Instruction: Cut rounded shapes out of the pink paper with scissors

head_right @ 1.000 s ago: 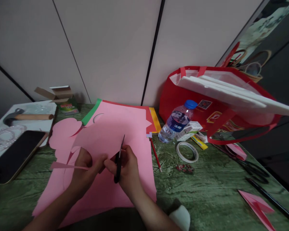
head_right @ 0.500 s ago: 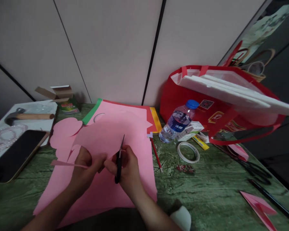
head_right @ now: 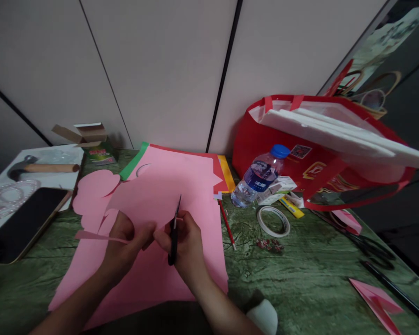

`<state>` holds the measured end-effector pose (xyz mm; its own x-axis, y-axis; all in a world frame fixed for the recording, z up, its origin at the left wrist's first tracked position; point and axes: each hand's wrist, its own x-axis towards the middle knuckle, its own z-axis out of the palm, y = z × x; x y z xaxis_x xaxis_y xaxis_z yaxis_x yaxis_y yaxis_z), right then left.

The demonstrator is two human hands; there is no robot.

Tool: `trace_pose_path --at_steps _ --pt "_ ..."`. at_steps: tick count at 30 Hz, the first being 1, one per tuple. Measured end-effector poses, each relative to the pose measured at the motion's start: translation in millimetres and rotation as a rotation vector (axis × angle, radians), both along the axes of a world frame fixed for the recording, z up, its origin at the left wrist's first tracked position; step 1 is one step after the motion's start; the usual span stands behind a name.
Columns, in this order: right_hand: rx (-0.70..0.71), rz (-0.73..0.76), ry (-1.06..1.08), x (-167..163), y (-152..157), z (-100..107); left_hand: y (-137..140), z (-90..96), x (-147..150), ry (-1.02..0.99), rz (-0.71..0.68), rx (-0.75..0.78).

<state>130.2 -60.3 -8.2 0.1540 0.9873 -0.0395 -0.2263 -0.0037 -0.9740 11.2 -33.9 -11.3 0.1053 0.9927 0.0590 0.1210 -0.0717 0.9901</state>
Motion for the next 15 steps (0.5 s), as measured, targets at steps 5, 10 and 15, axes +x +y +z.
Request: trace_pose_path --at_steps 5,10,15 --pt "-0.014 -0.018 0.005 -1.7 0.0 1.3 0.0 0.9 -0.6 -0.021 0.021 0.011" --pt "-0.017 -0.019 0.042 -2.6 0.9 -2.0 -0.5 4.0 -0.9 -0.020 0.005 0.022" --pt "-0.024 -0.016 0.026 -1.8 0.3 -1.4 -0.4 7.3 1.3 -0.041 -0.005 0.000"
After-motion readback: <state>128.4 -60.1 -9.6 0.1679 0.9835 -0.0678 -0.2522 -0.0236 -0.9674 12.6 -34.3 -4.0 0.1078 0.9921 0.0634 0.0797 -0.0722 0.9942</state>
